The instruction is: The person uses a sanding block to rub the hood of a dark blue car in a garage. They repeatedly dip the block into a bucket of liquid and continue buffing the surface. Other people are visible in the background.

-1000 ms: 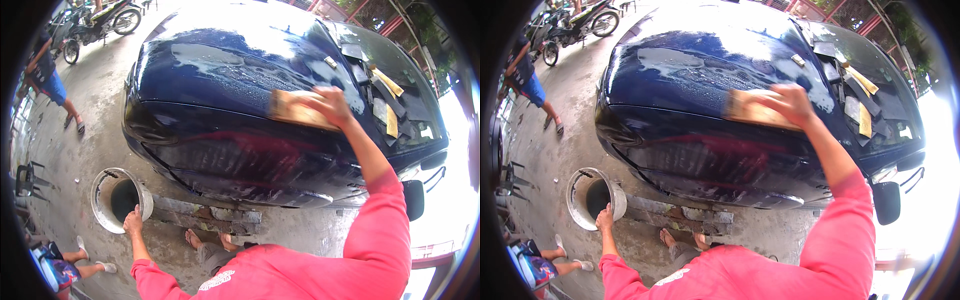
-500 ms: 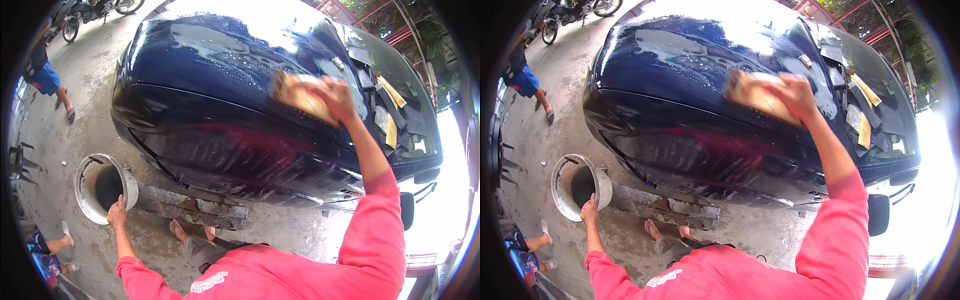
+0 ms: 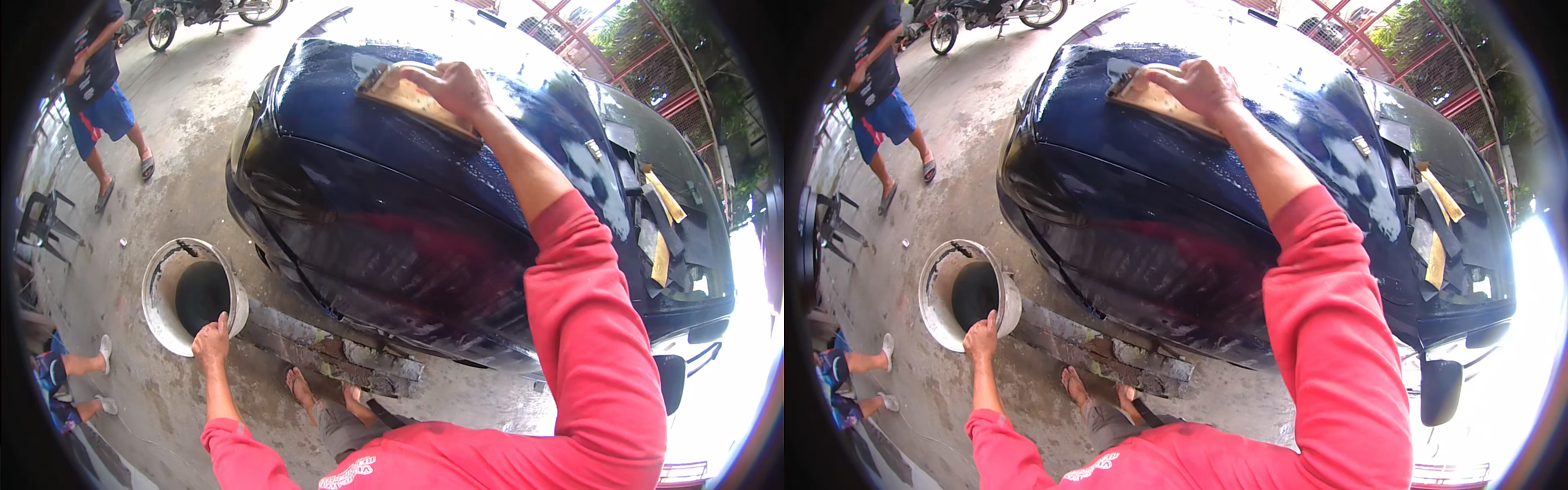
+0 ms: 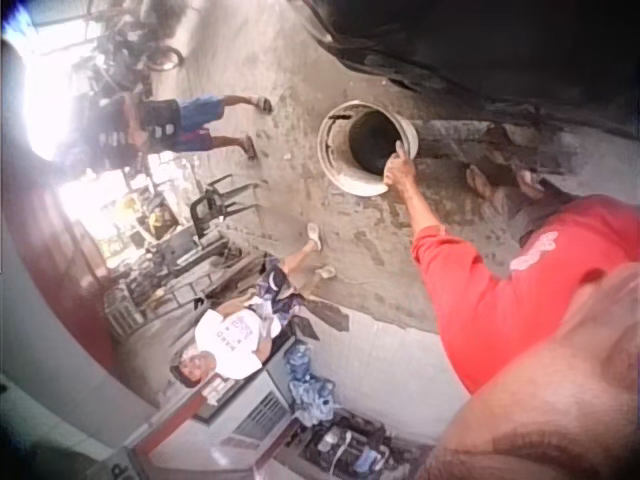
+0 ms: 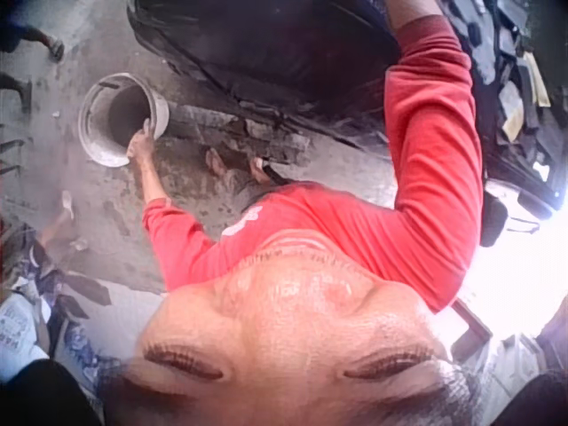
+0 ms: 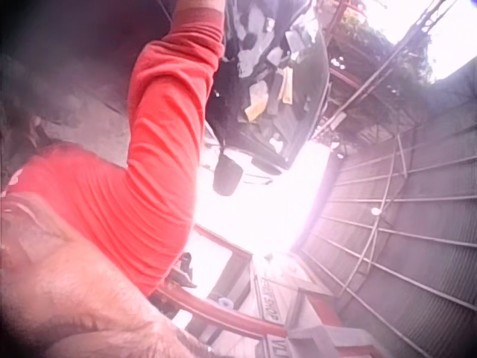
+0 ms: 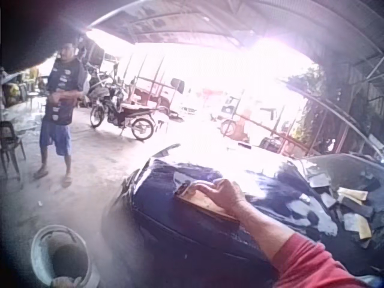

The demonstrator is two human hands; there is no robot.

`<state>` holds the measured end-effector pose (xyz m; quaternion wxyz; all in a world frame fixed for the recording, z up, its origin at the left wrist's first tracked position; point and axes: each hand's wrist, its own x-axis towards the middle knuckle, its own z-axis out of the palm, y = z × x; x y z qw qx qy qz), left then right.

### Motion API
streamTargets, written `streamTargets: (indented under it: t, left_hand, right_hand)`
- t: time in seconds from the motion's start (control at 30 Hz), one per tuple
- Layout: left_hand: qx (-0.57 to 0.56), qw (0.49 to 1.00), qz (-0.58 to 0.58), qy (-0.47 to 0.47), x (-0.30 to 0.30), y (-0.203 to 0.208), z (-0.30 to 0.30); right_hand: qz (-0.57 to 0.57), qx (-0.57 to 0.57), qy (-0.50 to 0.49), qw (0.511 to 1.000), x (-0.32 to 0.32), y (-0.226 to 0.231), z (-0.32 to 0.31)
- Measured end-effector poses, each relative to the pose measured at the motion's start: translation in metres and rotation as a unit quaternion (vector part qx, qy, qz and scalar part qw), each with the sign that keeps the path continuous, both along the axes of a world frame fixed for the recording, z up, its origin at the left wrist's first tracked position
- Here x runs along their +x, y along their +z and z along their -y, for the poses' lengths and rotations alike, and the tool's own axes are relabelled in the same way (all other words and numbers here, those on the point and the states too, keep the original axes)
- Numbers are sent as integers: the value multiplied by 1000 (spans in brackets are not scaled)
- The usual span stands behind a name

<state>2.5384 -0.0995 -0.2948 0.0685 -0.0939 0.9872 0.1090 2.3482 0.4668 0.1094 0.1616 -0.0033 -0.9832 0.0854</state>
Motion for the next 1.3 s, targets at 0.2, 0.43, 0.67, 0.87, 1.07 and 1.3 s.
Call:
streamTargets:
  t: [0.2, 0.43, 0.67, 0.87, 1.07, 1.3]
  left_hand:
    - [0, 998, 55, -1, -7, 6, -3]
    - [-21, 999, -27, 15, -8, 0, -7]
    - [-11, 1000, 23, -1, -3, 4, -3]
    - [-43, 999, 18, -17, -9, -2, -6]
    - [-32, 999, 35, -15, -7, -9, 1]
    - [-20, 997, 68, -6, -11, 2, -4]
  right_hand:
    - [49, 0, -48, 998, 208, 28, -48]
    - [49, -33, -18, 998, 22, 8, -18]
    - [12, 29, 73, 997, 162, 19, -54]
    - [-17, -30, 67, 997, 197, 29, -78]
    - [26, -123, 82, 989, 25, 0, -46]
    - [50, -65, -31, 996, 297, 49, -118]
